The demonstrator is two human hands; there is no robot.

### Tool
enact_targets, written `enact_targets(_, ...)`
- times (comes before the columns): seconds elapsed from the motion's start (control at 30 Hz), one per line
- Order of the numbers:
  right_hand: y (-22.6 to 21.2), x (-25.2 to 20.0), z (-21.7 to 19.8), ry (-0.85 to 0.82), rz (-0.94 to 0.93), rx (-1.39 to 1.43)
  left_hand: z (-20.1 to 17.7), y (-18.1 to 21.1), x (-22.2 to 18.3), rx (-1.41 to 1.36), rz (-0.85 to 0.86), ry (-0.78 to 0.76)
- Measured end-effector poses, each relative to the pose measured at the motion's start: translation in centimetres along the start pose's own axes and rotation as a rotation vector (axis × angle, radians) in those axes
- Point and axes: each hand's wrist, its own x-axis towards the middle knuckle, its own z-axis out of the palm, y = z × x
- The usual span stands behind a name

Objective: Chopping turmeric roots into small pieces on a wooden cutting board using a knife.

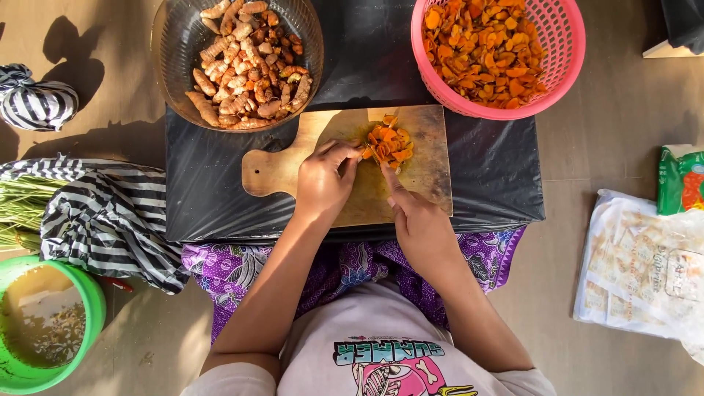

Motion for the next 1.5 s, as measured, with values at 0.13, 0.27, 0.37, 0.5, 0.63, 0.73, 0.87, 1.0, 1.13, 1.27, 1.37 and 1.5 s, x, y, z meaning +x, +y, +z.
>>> enact_targets(0.13, 1.0, 0.0, 0.8, 0.031, -0.017, -0.094, 0.0, -0.1, 0.2, -0.008, -0.001, -0.010)
enact_targets(0.27, 0.0, -0.6, 0.1, 0.043, -0.020, -0.112, -0.1, 0.1, 0.1, 0.009, 0.004, -0.019)
enact_targets(0.37, -0.4, -0.5, -0.2, 0.013, 0.001, -0.081, -0.1, 0.2, 0.0, 0.024, 0.007, -0.022)
enact_targets(0.5, -0.3, 0.1, -0.2, -0.010, 0.021, -0.050, -0.1, 0.2, 0.0, 0.025, 0.013, -0.016)
enact_targets(0.63, -0.1, 0.0, -0.1, 0.000, 0.016, -0.038, -0.3, 0.2, 0.1, 0.011, 0.001, -0.022)
enact_targets(0.73, 0.2, 0.0, 0.3, -0.011, 0.017, -0.140, -0.3, 0.2, -0.1, 0.014, 0.009, -0.022)
enact_targets(0.87, -0.5, 0.1, 0.1, -0.008, -0.007, -0.171, -0.3, 0.1, -0.1, -0.010, 0.005, -0.026)
enact_targets(1.0, -0.5, 1.3, 0.0, -0.022, -0.014, -0.120, -0.2, 0.2, 0.1, -0.009, 0.007, -0.024)
enact_targets(1.13, -0.4, 3.2, -0.2, -0.086, -0.001, -0.062, -0.2, 0.6, 0.3, -0.008, 0.017, -0.013)
enact_targets(1.27, -0.1, 3.2, -0.5, -0.111, -0.018, -0.045, 0.1, 0.7, 0.1, 0.011, 0.017, 0.002)
enact_targets(1.37, -0.4, 3.0, -0.7, -0.123, -0.031, -0.058, 0.4, 0.3, -0.1, 0.039, 0.001, 0.030)
enact_targets(1.5, -1.5, 2.0, -1.5, -0.159, 0.028, -0.043, 0.6, 0.1, 0.2, 0.055, -0.011, 0.050)
